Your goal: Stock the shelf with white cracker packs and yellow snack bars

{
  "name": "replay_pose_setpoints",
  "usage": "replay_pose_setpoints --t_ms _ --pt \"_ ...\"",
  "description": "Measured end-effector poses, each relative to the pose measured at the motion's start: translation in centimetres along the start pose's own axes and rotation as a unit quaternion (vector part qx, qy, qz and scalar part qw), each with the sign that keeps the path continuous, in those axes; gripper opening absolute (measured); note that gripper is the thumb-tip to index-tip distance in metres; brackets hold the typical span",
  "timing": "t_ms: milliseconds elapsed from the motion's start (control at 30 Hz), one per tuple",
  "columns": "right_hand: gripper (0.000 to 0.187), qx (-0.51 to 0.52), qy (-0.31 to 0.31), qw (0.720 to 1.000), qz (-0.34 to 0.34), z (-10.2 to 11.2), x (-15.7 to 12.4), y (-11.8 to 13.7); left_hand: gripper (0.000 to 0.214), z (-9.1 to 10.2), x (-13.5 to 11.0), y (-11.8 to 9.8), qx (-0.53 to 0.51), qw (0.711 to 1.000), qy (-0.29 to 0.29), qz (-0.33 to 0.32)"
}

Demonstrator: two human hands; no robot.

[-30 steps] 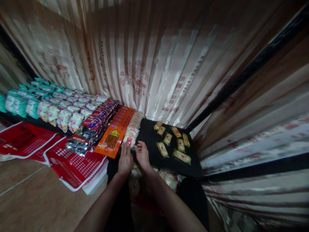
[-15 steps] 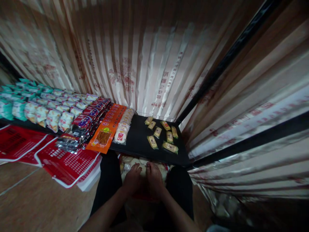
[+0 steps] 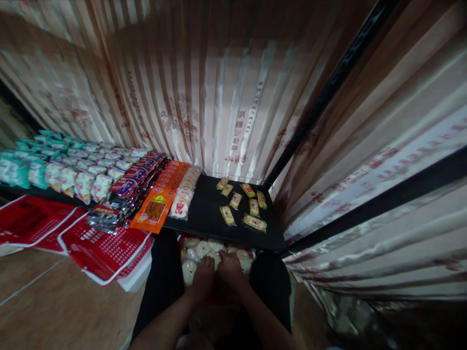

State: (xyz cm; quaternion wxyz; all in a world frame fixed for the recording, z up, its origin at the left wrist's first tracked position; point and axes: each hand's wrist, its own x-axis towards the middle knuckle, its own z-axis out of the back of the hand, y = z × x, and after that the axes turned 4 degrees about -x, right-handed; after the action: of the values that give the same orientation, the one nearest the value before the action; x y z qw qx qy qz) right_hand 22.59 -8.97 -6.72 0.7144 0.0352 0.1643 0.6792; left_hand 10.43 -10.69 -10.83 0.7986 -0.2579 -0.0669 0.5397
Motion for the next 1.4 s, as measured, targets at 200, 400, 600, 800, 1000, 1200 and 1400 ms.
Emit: replay_pose_setpoints --t_ms 200,400,600,800,1000,1200,1400 --pt "0.037 0.047 -0.009 0.999 0.006 0.5 0.7 0.4 0.042 1.0 -0.1 -0.3 -0.021 0.999 -0.027 0.026" --pt "0.035 0.155 -0.021 0.988 0.005 0.6 0.5 1.6 0.045 2.2 -0.4 -0.1 -0.112 0.991 -0.045 0.054" --pt "0.042 0.198 -0.026 0.979 0.043 1.4 0.4 2.8 0.046 3.7 -0.9 1.1 -0.202 0.97 -0.112 0.083" --pt "0.041 0.226 -0.044 0.97 0.077 2.9 0.7 3.7 0.042 5.5 -0.9 2.0 -0.288 0.939 -0.164 0.087" --pt "0.031 0.228 -0.024 0.968 0.099 5.3 1.0 4.5 0.037 6.8 -0.7 3.1 -0.372 0.903 -0.193 0.091" --pt "0.023 0.26 -0.034 0.961 0.093 6.6 1.4 5.1 0.036 10.3 -0.5 3.2 -0.567 0.803 -0.157 0.092" --pt "0.037 0.469 -0.005 0.883 -0.001 5.9 1.9 6.4 0.053 13.6 -1.5 3.4 -0.737 0.657 -0.129 0.091"
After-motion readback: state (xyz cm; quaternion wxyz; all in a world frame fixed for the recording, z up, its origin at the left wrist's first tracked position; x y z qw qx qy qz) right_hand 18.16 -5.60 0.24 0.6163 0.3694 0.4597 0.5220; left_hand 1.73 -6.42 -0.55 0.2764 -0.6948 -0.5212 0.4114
